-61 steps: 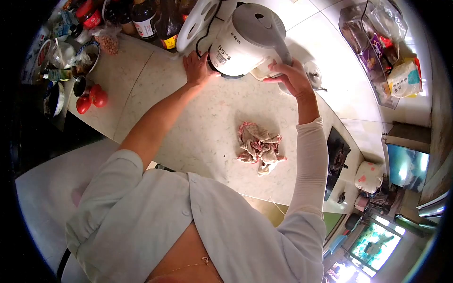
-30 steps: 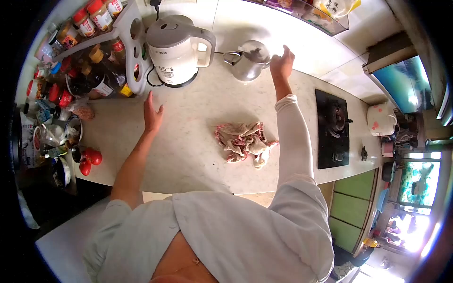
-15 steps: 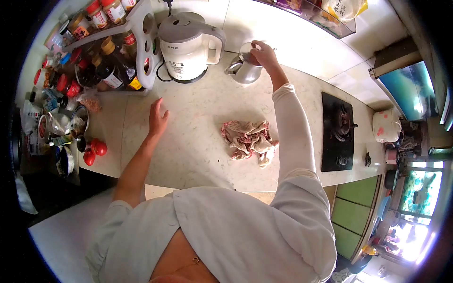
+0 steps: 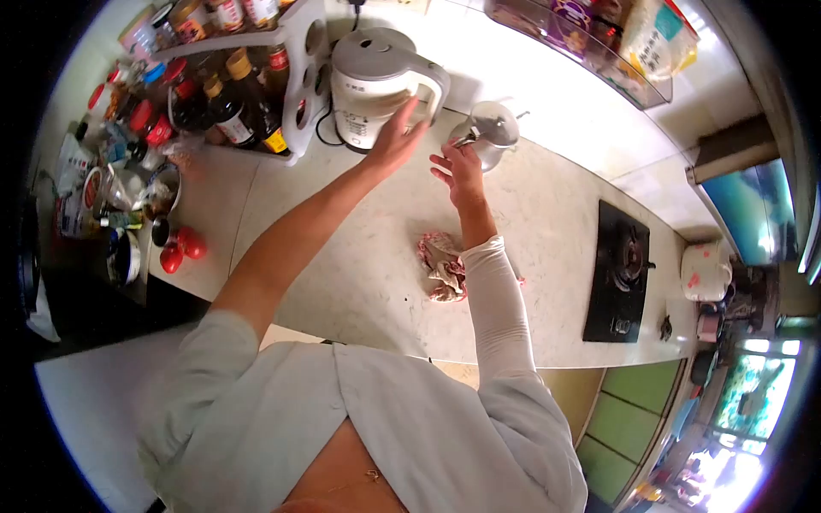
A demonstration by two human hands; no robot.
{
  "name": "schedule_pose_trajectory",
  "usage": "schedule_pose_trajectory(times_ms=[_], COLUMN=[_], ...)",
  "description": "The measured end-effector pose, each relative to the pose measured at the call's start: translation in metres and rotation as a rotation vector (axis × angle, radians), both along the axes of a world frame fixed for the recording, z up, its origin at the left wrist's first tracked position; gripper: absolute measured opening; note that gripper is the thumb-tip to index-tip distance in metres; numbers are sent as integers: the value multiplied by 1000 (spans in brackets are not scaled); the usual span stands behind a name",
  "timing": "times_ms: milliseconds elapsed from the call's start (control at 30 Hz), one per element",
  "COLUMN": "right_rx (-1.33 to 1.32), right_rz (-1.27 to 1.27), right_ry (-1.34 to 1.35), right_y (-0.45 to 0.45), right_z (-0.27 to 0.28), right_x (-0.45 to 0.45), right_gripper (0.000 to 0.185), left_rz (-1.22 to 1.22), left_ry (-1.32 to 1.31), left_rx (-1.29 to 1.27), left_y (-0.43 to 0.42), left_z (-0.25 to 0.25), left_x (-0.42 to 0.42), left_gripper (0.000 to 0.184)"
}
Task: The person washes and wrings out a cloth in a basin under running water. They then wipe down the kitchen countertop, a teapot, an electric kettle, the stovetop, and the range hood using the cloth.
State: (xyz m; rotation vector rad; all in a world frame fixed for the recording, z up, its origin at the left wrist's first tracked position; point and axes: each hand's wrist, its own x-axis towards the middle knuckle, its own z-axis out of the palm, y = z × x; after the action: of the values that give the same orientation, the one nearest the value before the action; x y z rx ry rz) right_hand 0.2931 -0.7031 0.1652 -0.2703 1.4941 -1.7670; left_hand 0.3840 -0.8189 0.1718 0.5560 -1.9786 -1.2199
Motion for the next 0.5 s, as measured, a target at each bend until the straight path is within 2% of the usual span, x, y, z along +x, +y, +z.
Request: schedule_pose_trajectory(times_ms=[33, 67, 100, 167, 300, 400, 500], right_rx=[5, -1, -8, 56, 176, 398, 423], right_rz=[22, 73, 123, 119, 51, -88, -82], right_ry=[0, -24, -47, -41, 47, 281, 330], right_y=[-1, 0, -1, 7, 22, 25, 23], right_z=[-1, -3, -5, -9, -7, -15, -20], right_x=[1, -4, -10, -19, -26, -35, -41], right_gripper=[21, 23, 24, 21, 21, 26, 27], left_rz=[-37, -165, -124, -38, 140, 459, 443], left_ry=[26, 64, 227, 295, 182, 174, 207], left_rx=[144, 393, 506, 579, 483, 280, 171], left_y=[-2, -5, 0, 7, 10, 15, 1], left_z=[5, 20, 27, 31, 18, 15, 14], left_x=[-17, -28, -41, -54, -44, -3, 38], left_gripper=[61, 60, 56, 49, 46, 39, 35])
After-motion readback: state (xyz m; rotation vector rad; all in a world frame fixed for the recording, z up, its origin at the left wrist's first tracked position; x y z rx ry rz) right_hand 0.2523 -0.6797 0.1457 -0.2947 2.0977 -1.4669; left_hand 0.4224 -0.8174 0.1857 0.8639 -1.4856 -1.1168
